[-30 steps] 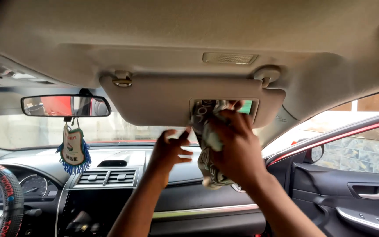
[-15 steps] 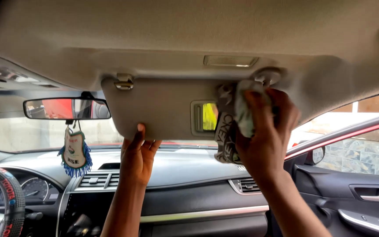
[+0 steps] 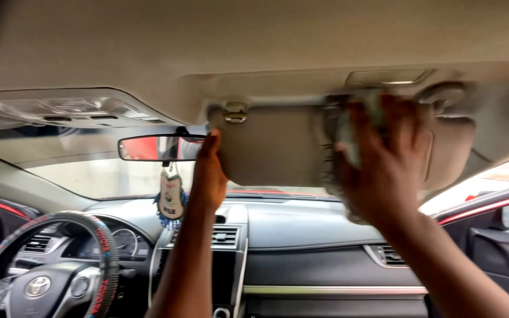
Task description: Cleaning the car dashboard, glove box, and sun visor mirror with a cloth.
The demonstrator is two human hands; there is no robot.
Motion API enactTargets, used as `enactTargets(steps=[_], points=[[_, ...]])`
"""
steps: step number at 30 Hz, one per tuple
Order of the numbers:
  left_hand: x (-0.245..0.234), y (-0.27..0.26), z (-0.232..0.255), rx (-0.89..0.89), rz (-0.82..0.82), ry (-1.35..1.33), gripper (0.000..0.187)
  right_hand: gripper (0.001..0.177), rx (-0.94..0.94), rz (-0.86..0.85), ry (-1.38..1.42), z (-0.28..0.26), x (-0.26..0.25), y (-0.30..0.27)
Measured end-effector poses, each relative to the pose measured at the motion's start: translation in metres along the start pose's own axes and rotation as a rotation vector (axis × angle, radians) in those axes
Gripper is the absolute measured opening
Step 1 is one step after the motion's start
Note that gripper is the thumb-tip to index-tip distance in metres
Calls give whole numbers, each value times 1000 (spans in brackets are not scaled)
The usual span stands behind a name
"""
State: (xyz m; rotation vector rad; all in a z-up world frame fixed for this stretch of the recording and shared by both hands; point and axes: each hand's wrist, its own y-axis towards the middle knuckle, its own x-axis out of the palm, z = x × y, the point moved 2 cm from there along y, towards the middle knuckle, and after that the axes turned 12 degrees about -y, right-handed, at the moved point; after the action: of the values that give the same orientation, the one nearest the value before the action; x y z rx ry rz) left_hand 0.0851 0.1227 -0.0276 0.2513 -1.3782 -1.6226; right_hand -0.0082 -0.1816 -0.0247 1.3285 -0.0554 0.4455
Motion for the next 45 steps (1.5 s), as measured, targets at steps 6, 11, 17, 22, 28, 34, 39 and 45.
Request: enactTargets(steps=[6, 11, 17, 22, 28, 34, 39, 45], points=[[-5, 4, -2, -46, 44, -10, 54, 46, -679, -112, 45, -102, 38, 7], [-6, 4, -5, -49, 147, 14, 44, 56, -474, -117, -49, -112, 37, 49], [-4, -1, -3, -35, 115, -46, 40, 34, -729, 122, 36, -103, 50, 46], [-6, -6, -3, -39, 104, -172, 46, 43, -455, 1, 28, -119, 50, 45], [9, -14, 11, -68, 67, -157, 75, 47, -746, 28, 122, -104, 53, 41], [3, -17, 14, -85, 69, -151, 86, 49, -497, -83, -39, -122, 41, 57], [7, -20, 21, -168, -67, -213, 94, 52, -823, -12, 17, -95, 42, 20], [15, -19, 17, -90, 53, -39, 90, 51, -604, -93, -50, -74, 37, 70]])
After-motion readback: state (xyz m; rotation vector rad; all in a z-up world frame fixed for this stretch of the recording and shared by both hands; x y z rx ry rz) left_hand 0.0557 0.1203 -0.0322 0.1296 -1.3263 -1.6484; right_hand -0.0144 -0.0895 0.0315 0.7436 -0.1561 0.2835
